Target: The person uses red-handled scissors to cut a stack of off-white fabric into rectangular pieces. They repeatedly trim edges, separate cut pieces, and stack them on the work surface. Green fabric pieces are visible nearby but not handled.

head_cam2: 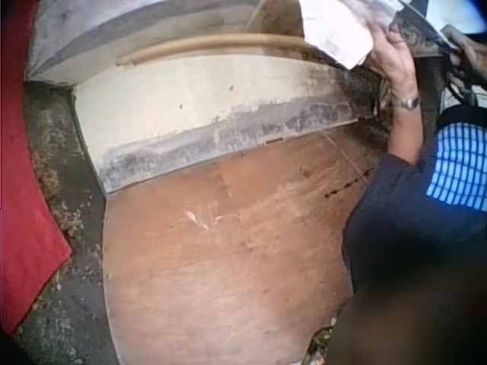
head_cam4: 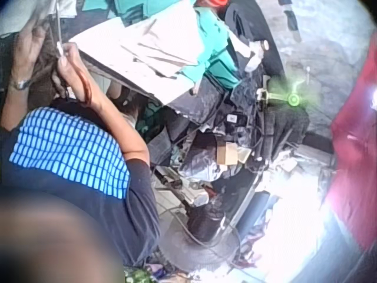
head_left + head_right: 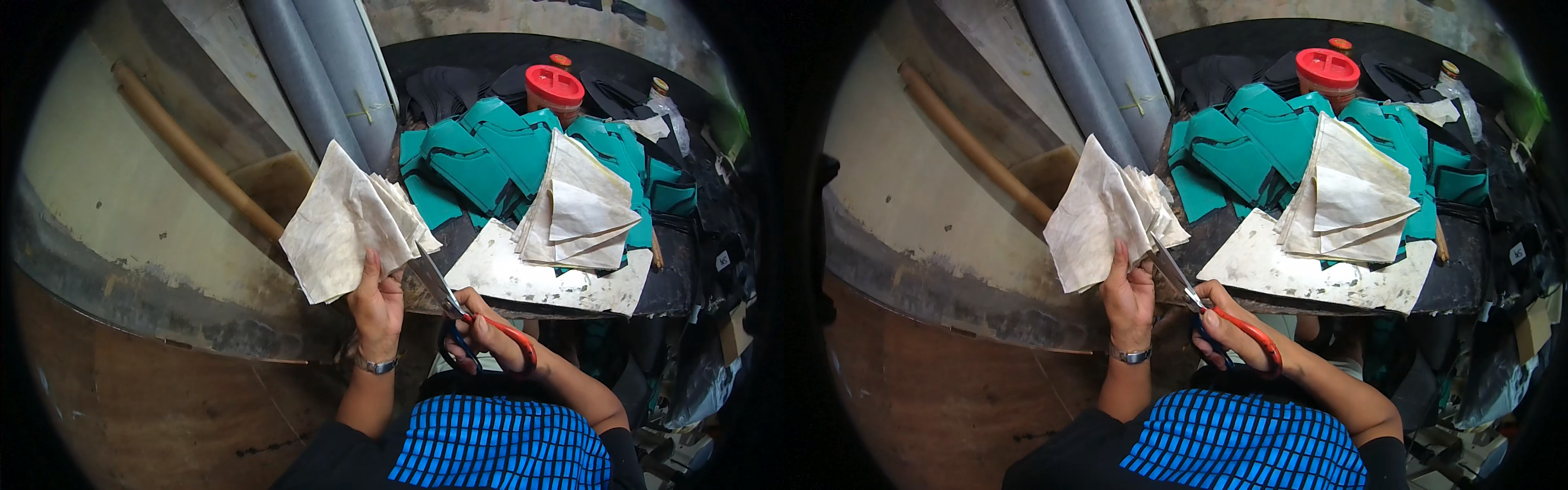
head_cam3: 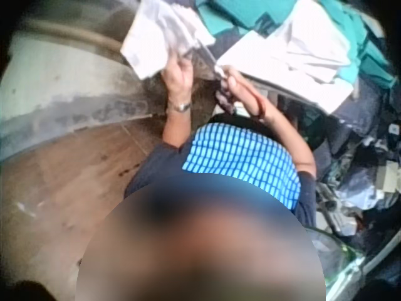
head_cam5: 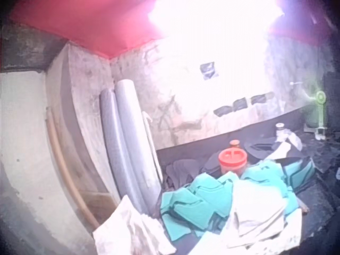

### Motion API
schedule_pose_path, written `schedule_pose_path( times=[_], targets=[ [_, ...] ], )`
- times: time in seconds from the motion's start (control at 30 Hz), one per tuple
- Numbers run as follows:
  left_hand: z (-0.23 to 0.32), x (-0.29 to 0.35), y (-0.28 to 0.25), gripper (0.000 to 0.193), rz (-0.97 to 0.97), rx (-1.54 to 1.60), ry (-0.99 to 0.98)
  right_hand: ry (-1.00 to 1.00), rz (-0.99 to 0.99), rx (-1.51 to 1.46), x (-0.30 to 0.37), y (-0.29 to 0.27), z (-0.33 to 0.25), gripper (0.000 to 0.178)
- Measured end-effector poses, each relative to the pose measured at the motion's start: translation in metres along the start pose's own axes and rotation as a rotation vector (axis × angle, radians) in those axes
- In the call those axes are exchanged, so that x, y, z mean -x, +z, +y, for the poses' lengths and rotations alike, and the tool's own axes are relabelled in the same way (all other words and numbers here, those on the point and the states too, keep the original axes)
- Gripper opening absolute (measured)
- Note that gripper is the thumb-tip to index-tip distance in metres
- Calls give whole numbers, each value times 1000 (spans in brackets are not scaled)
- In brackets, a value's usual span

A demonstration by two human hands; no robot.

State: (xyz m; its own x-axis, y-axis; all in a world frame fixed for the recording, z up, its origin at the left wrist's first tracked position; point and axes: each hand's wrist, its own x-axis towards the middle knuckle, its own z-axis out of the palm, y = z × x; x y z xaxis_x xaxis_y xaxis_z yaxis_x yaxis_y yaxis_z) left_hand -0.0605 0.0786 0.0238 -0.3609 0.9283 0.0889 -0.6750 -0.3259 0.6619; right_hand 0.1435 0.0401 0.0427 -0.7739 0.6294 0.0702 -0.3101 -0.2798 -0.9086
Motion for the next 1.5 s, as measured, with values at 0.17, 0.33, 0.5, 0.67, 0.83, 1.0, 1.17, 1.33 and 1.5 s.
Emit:
schedule_pose_path(
  times=[0.17,0.33,0.5,0.67,0.83,1.0,1.17,1.33,1.5],
  targets=[
    [-9,10,0,48,-47,-101,54,-115,-77,-330,-8,-3,7,70],
    [-10,8,-4,45,-117,-146,136,-18,-104,-221,1,-12,8,68],
    [-11,14,-2,37,-144,-176,28,-129,-114,-264,-3,-11,12,68],
    [-7,21,2,42,-164,-161,58,-132,-153,-327,-3,-10,11,72],
    [6,16,3,56,-146,-250,56,-84,-163,-285,2,-17,4,76],
    [-4,35,5,57,-239,-217,-56,-160,-78,-292,-2,-13,5,76],
    [-8,31,-2,49,-233,-185,-150,-106,41,-297,5,-6,7,73],
    [-3,30,-11,52,-351,-285,-302,-215,85,-283,3,-7,7,71],
    [-6,30,-19,55,-363,-321,-293,-182,93,-325,8,-13,7,66]
  ],
)
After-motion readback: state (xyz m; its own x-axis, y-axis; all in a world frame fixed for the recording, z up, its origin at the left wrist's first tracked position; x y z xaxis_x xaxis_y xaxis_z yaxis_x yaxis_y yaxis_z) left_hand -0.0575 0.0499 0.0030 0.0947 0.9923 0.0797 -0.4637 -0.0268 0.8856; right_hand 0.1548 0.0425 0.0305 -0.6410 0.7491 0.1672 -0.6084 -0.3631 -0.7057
